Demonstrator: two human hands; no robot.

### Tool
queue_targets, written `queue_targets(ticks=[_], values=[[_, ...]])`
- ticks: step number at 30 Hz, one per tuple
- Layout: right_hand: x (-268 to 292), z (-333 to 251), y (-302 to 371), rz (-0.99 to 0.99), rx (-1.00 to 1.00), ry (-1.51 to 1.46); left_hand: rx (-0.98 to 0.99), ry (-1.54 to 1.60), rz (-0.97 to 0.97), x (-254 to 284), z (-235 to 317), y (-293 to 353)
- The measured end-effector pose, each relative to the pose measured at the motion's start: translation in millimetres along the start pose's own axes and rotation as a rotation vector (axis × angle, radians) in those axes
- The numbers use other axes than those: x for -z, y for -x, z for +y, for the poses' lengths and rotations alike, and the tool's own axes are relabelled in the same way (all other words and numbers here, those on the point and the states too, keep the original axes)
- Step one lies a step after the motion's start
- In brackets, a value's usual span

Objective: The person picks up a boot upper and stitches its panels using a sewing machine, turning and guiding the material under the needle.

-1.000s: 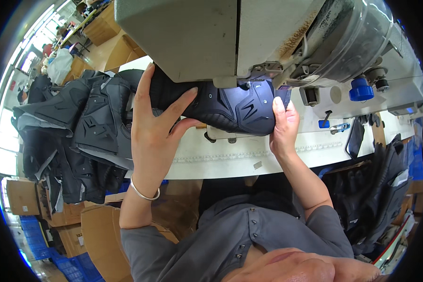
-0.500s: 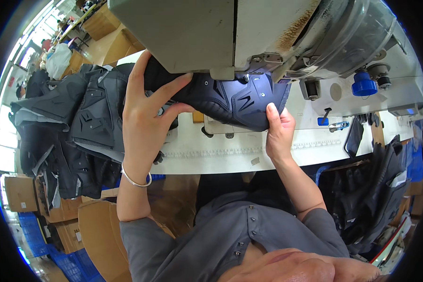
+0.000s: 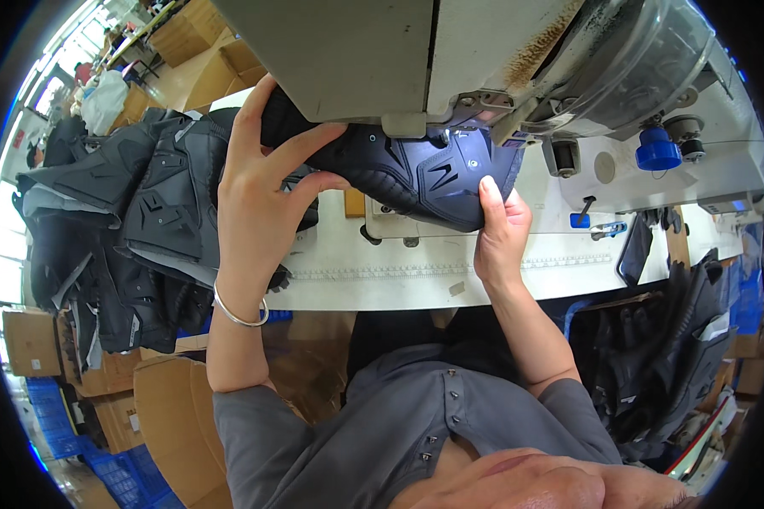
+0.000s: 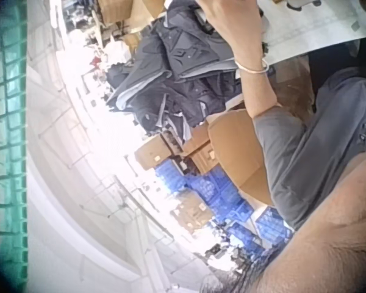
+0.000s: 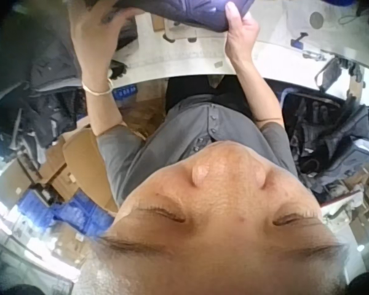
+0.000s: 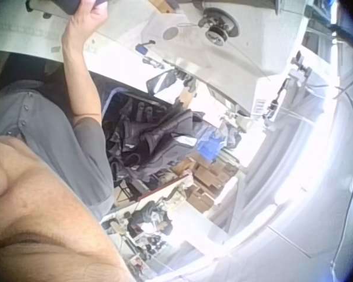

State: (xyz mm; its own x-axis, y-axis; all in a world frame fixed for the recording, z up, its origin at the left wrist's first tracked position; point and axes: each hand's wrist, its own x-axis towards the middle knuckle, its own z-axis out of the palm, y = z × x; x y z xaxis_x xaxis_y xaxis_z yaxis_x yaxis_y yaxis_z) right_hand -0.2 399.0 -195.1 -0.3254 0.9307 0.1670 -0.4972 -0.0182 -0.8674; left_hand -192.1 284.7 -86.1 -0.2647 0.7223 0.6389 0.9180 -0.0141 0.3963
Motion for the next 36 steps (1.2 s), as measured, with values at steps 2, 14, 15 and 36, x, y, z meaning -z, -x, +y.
queue_targets(ticks=[2, 14, 15, 36], values=[[-1.8, -1.3, -0.4, 0.008, -0.002, -0.003, -0.004, 0.000, 0.003, 0.8, 1.3, -0.1], [-1.9, -4.5, -11.4, 0.035, -0.016, -0.069, -0.088, -0.174, 0.091, -2.5, 8.2, 0.7], [-1.5, -4.4, -11.8, 0.037, -0.017, -0.068, -0.047, -0.151, 0.073, -2.1, 9.2, 0.4], [0.9, -2.6, -21.1, -0.001, -0.070, -0.010, 0.049, -0.196, 0.074, 1.9, 10.6, 5.1]])
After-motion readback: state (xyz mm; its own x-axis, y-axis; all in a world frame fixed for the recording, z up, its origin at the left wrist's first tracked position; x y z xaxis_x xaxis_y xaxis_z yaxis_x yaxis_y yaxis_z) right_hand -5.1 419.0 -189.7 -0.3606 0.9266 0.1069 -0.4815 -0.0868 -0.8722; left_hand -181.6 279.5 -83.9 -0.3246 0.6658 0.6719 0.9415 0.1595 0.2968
